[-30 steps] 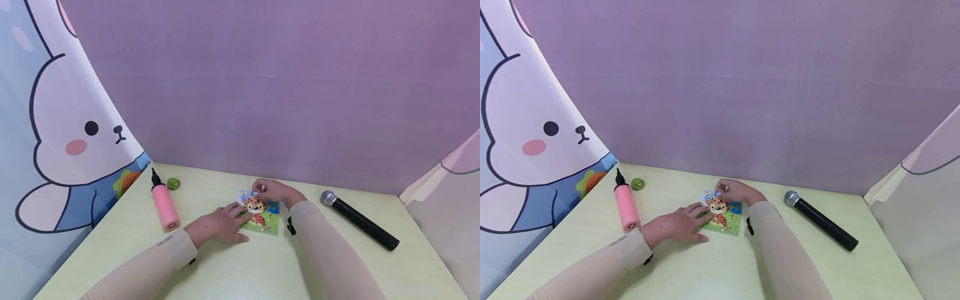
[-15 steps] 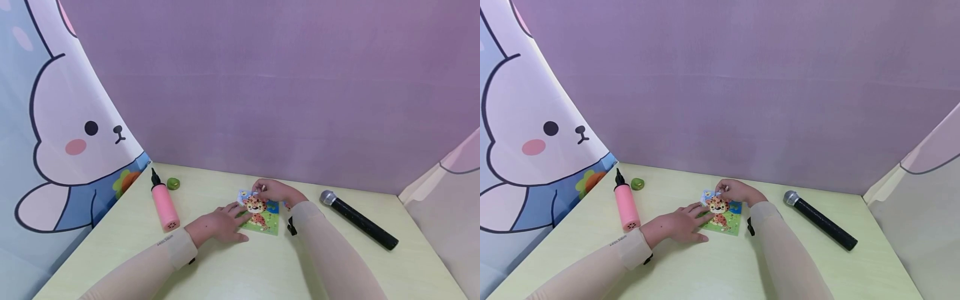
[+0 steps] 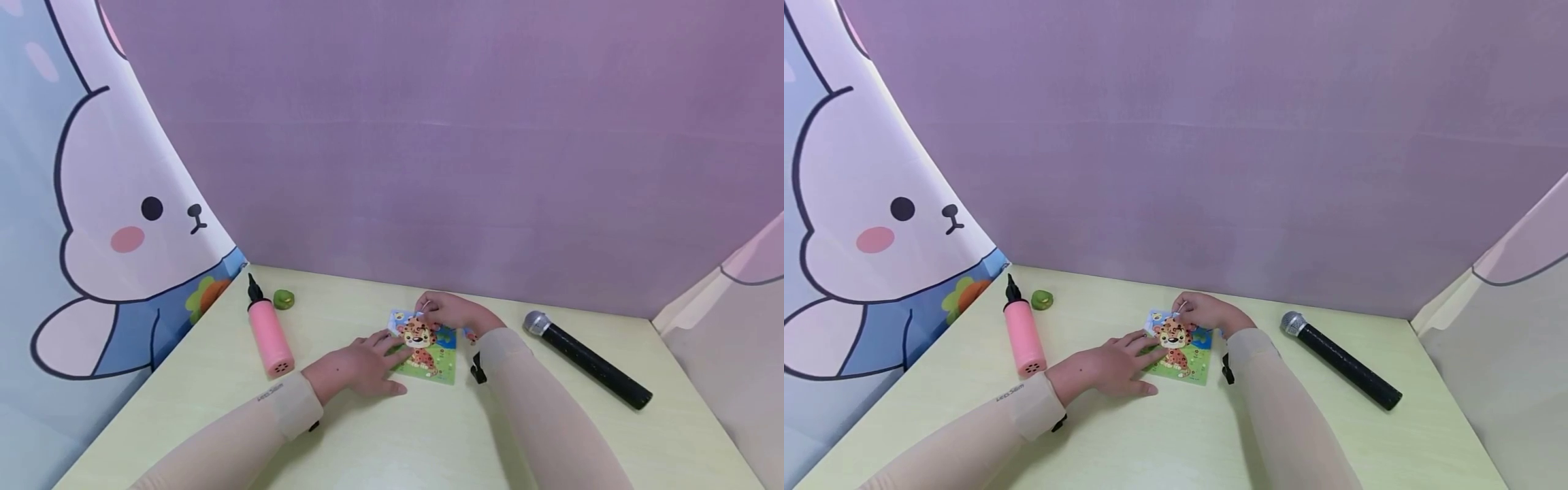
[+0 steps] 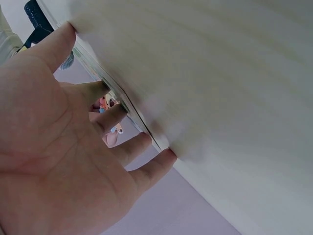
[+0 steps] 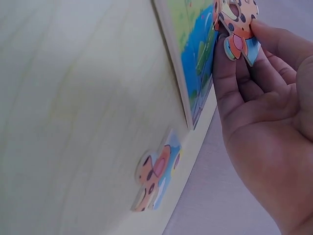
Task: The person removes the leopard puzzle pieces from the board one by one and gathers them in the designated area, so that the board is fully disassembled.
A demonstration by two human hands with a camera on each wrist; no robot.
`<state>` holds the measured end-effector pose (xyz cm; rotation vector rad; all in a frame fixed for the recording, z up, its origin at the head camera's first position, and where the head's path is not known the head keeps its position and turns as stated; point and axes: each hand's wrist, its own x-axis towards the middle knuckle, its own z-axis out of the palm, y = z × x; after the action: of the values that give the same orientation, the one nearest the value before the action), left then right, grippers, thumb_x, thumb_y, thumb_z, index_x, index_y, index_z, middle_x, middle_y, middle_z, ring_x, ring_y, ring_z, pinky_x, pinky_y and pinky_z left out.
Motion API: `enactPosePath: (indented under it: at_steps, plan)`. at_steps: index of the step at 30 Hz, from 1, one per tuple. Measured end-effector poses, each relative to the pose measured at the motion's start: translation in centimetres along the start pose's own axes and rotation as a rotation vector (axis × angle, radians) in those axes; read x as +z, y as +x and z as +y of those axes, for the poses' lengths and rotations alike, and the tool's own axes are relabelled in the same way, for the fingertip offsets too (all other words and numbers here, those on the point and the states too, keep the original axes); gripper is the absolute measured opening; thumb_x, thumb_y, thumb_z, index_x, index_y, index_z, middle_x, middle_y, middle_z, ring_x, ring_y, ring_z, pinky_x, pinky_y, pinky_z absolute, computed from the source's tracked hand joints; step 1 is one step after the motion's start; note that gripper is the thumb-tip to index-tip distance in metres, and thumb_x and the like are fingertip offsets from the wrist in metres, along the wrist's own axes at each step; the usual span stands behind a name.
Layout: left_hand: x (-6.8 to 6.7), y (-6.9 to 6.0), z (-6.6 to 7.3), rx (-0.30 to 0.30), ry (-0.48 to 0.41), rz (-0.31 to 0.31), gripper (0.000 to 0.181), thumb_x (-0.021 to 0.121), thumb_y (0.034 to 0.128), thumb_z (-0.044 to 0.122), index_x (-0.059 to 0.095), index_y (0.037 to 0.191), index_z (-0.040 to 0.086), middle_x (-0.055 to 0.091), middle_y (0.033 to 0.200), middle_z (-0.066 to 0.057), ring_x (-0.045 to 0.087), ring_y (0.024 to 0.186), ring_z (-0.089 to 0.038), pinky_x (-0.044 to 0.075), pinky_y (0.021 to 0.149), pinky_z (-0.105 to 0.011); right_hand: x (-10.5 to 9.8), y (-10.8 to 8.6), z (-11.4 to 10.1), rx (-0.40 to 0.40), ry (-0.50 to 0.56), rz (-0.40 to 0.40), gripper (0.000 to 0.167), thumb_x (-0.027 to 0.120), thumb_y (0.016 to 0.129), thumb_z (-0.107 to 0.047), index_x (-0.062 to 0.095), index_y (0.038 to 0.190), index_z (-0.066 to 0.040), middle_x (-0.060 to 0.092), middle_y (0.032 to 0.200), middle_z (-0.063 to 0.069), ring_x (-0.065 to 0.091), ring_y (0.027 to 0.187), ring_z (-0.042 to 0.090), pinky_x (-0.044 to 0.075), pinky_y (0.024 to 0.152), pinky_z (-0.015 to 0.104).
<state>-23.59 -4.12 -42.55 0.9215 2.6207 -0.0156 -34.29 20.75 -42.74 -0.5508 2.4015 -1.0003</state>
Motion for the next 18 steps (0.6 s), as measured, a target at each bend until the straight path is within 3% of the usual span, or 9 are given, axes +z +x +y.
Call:
enactPosePath:
  at_steps: [5,12,18]
  plan:
    - [0.0,0.0,0.1,-0.005,0.014,0.0,0.083,0.049,0.1016,0.075,0.022,0.171,0.039,0.017,0.181,0.005,0.015,0.169,-0.032,0.031,0.133,-0.062,-0.1,-0.2,0.0,0.022,0.005,0.024,0.024,0.055,0.108,-0.015,0.059,0.131,-0.008,0.072,0.107,0.008,0.065,0.094,0.019,0.055,0.088,0.035]
    - [0.1,0.0,0.1,-0.004,0.013,0.005,0.083,0.048,0.1017,0.075,0.02,0.171,0.039,0.017,0.182,0.005,0.015,0.17,-0.032,0.03,0.133,-0.062,-0.3,-0.9,0.0,0.035,0.067,0.022,0.024,0.05,0.109,-0.013,0.056,0.132,-0.009,0.066,0.094,0.01,0.062,0.088,0.026,0.052,0.086,0.038]
    - [0.1,-0.1,0.1,-0.002,0.012,0.012,0.084,0.049,0.1016,0.075,0.021,0.171,0.039,0.017,0.181,0.004,0.015,0.169,-0.033,0.031,0.133,-0.063,-0.9,-1.4,0.4,0.044,0.095,0.054,0.022,0.052,0.11,-0.017,0.056,0.131,-0.012,0.067,0.096,0.01,0.062,0.087,0.027,0.053,0.086,0.039]
